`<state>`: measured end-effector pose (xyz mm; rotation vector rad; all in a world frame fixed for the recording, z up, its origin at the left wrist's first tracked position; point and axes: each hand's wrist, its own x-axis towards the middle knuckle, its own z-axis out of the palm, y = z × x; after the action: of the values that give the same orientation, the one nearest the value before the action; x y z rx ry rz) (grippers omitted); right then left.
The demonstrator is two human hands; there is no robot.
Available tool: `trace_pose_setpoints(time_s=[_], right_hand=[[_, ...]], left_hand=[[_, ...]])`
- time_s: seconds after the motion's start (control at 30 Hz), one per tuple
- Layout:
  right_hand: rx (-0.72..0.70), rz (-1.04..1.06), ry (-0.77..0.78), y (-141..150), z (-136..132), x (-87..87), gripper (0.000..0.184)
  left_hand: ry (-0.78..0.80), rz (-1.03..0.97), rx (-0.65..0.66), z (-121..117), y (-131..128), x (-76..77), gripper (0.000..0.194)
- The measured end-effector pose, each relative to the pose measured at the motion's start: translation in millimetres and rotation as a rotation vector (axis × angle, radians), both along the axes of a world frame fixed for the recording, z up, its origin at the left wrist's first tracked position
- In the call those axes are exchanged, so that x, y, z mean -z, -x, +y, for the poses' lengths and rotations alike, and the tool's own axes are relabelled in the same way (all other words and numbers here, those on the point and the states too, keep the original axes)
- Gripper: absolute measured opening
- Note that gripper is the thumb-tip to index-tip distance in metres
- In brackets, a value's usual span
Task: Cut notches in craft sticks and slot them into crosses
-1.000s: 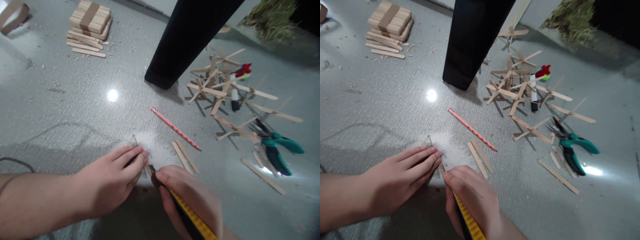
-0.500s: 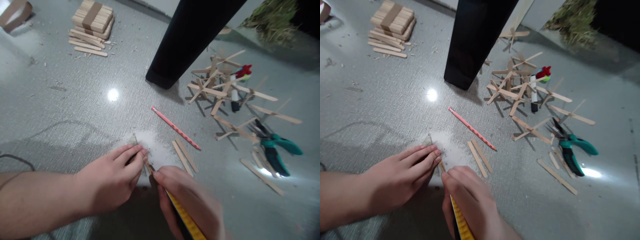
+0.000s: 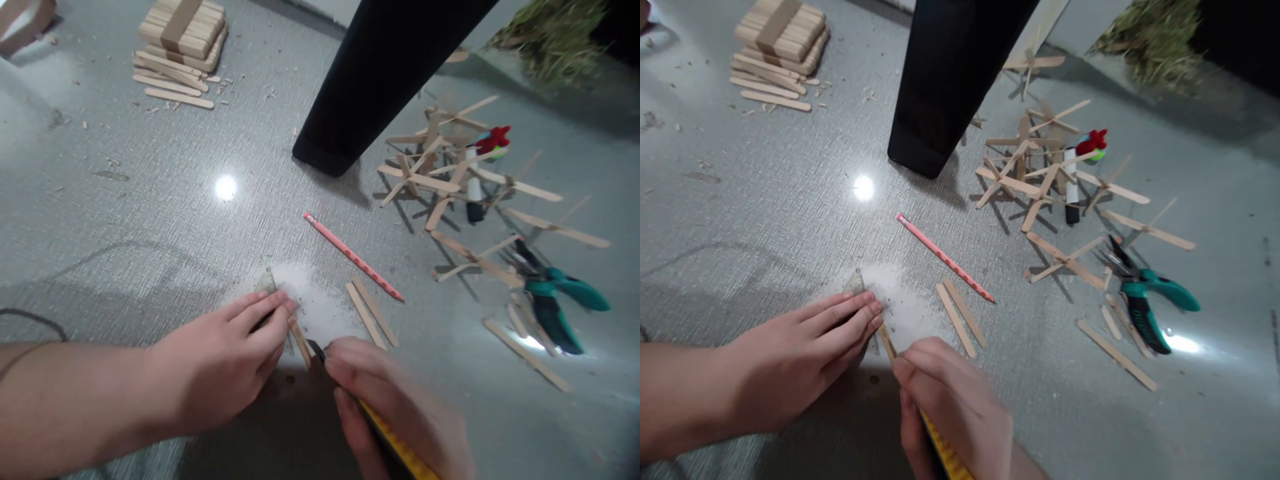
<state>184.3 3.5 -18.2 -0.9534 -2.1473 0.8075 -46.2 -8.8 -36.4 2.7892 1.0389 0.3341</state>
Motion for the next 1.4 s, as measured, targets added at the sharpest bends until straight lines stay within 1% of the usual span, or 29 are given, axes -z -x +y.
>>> trace_pose_setpoints(time_s=[0.13,0.3,0.4,0.57,0.77,0.9,1.03,1.13,1.27,1.4], right_hand=[[-0.009,0.028,0.008,2.3,2.0,0.0,0.036],[0.011,0.005,0.019,4.5,1.1,3.3,0.037],[-0.008,-0.008,0.003,4.5,1.7,4.0,0.037],[0.009,-0.012,-0.003,6.5,0.0,4.6,0.037],[0.037,-0.045,-0.026,8.1,-3.3,6.7,0.033],[0.035,-0.029,-0.02,7.0,-3.4,5.0,0.034],[0.049,-0.037,-0.015,5.4,-3.5,3.1,0.033],[0.039,-0.046,-0.009,3.1,-2.7,3.7,0.032],[0.032,-0.057,-0.01,1.0,-1.2,3.4,0.028],[0.016,-0.054,-0.01,2.0,-0.6,3.4,0.029]], left_hand=[[0.013,0.023,0.047,0.2,1.6,0.0,0.046],[0.025,0.032,0.049,0.2,2.0,-2.5,0.046],[0.006,0.045,0.056,0.1,1.4,-3.0,0.047],[-0.013,0.046,0.065,0.9,0.2,-3.5,0.046],[-0.038,0.082,0.053,1.1,-2.2,-7.6,0.039],[-0.07,0.094,0.066,0.3,-3.1,-7.9,0.037],[-0.082,0.099,0.036,1.0,-4.7,-7.0,0.036],[-0.1,0.115,0.07,2.8,-5.2,-8.0,0.037],[-0.096,0.138,0.08,3.8,-3.6,-10.4,0.04],[-0.084,0.105,0.069,3.6,-2.5,-10.1,0.038]])
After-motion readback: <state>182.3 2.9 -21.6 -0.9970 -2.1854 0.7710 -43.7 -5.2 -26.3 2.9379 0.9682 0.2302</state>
